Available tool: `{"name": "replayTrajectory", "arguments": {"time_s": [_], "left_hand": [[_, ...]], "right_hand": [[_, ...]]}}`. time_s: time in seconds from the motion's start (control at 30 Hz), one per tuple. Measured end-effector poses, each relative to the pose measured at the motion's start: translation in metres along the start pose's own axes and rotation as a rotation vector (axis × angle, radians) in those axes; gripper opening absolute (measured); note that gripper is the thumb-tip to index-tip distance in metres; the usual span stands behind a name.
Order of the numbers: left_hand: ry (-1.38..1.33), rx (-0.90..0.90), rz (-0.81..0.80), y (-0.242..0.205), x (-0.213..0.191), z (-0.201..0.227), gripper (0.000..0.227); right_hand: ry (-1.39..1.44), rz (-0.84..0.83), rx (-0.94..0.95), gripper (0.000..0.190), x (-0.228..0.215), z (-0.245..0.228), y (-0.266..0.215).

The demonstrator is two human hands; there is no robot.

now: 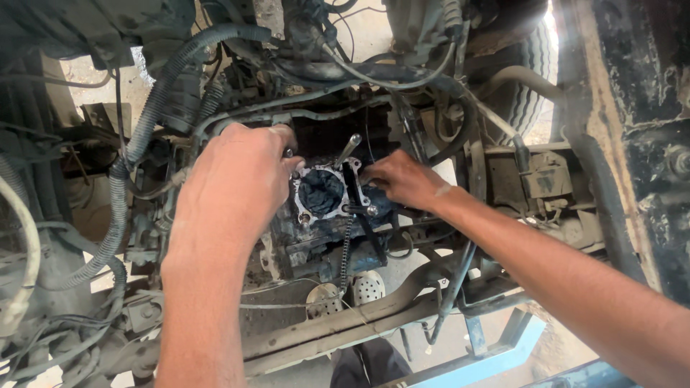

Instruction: The person works underneath a vehicle, using a wrench to tighten bolts on a component of the engine or transmission. The hands are visible manipulating the tool and the mechanical part, but the view is frequently obscured by camera shake.

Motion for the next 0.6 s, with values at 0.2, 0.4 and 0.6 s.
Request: {"name": "replayTrajectory", "arguments": {"time_s": [0.2,0.4,0.6], "left_hand": [[-0.008,0.002,0.026,0.0,0.002,0.0,0.023],[0.041,0.017,0.051,-0.001,0.004,0.001,0.026],[0.035,0.008,0.044,-0.001,0.002,0.002,0.028]], "right_hand": [[-0.077,-0.177,0.102,0.053,0.002,-0.006,0.004],[-0.204,-0.112,-0.042,0.045,0.005,-0.013,-0.002],[-0.201,-0.152,-0.047,0.044,0.008,-0.008,0.005]]}}
Point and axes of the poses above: each hand's wrist, its own y-axis towards the middle knuckle, its own x-axis out of the palm, z = x × y, the point moved 5 cm from there along y, towards the middle knuckle, and after that the axes turned 8 degrees about y, right-handed, at the moved point
